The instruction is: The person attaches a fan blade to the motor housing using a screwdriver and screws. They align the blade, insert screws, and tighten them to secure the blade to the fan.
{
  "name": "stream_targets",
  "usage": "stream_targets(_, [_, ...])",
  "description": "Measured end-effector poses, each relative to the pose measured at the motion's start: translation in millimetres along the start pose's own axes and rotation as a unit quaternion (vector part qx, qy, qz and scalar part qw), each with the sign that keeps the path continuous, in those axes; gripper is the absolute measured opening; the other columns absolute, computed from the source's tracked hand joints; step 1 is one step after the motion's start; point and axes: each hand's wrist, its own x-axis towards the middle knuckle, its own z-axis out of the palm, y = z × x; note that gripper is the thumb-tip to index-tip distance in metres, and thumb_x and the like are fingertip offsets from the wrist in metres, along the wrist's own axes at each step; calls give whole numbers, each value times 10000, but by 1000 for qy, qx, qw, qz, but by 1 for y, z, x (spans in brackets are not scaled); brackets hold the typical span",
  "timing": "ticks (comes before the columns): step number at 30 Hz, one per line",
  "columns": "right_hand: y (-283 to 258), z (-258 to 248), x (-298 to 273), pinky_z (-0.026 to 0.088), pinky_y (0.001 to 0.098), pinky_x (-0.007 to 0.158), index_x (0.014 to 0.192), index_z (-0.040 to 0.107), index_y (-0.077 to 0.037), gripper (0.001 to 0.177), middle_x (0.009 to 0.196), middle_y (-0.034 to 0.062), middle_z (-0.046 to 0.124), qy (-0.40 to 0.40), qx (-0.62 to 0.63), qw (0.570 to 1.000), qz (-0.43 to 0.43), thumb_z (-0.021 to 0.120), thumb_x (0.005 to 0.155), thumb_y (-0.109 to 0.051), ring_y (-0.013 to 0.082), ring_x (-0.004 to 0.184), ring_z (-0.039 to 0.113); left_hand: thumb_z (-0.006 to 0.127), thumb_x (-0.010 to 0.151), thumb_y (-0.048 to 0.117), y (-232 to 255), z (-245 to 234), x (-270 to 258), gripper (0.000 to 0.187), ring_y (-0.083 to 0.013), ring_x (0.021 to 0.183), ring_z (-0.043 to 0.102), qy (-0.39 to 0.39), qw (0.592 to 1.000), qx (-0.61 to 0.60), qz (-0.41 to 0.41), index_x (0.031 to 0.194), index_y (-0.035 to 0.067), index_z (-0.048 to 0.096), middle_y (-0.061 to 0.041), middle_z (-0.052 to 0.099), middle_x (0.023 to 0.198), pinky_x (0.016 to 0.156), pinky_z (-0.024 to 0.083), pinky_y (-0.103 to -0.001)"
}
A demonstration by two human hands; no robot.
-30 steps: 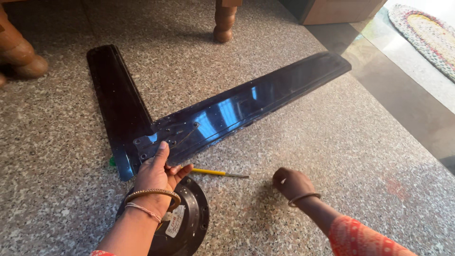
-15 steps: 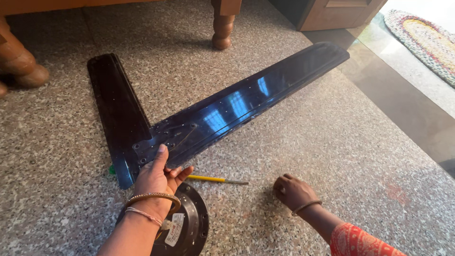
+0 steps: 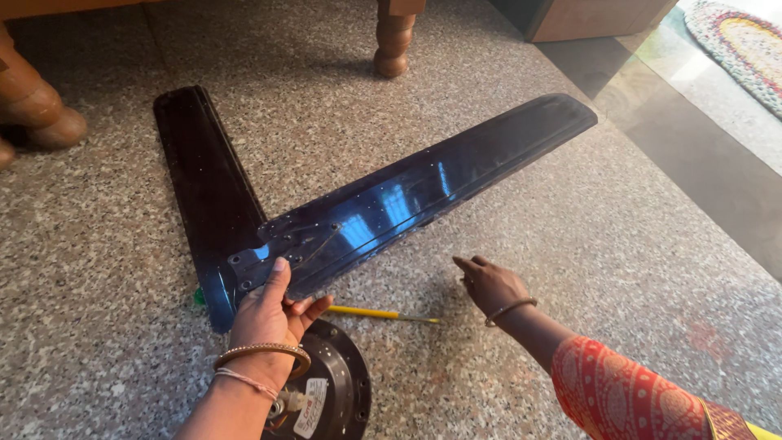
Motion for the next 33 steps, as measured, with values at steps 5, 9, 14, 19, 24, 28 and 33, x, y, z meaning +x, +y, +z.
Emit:
stream_targets(5, [7,5,30,571,387,892,1166,754,-286,240,1183,-10,702,-36,-14,999,18,583,1000,-262,231,1044,700,690,941,337,9,0,4,416,-135,545,461,14,1000,4,9,685,93,472,-8,427,619,793,644,-537])
stream_targets(9, [9,8,45,537,397,977,1118,742,-257,209,1477,16,519,-11,-43,997,-65,598,967,-244,235,1249,597,677,941,335,17,-5,6,382,-127,555,463,21,1000,10,14,709,79,512,-4,447,636,793,640,-527])
stream_targets(14, [14,13,73,484,422,1034,1001,747,-209,153,1636,156,254,-12,-20,996,-82,639,893,-209,329,1433,402,672,962,330,21,-9,12,389,-126,558,469,16,1000,4,21,718,75,508,-11,472,644,781,640,-525])
stream_targets(19, [20,13,98,464,429,1078,1105,698,-207,190,1624,109,318,-46,-53,995,-78,610,939,-239,334,1434,403,641,980,329,27,-14,14,367,-115,562,466,4,999,19,31,740,67,546,-3,495,657,777,633,-507])
stream_targets(24, [21,8,94,481,422,1060,1113,678,-202,181,1620,49,364,-69,-77,992,-77,570,974,-247,307,1422,433,641,977,324,28,-17,16,355,-108,562,456,3,999,28,38,753,63,555,5,479,654,770,630,-505])
stream_targets(28, [21,4,72,509,407,1032,1096,703,-212,189,1579,9,433,-67,-77,990,-97,582,953,-235,262,1391,485,645,980,327,21,-17,16,349,-111,563,457,5,999,34,38,759,76,546,8,456,646,769,628,-501])
stream_targets(33, [14,2,36,515,406,1025,1066,738,-210,197,1574,7,443,-57,-75,989,-117,607,919,-213,250,1366,505,667,969,325,9,-11,18,376,-116,557,452,19,999,25,20,728,92,497,12,430,633,769,646,-513])
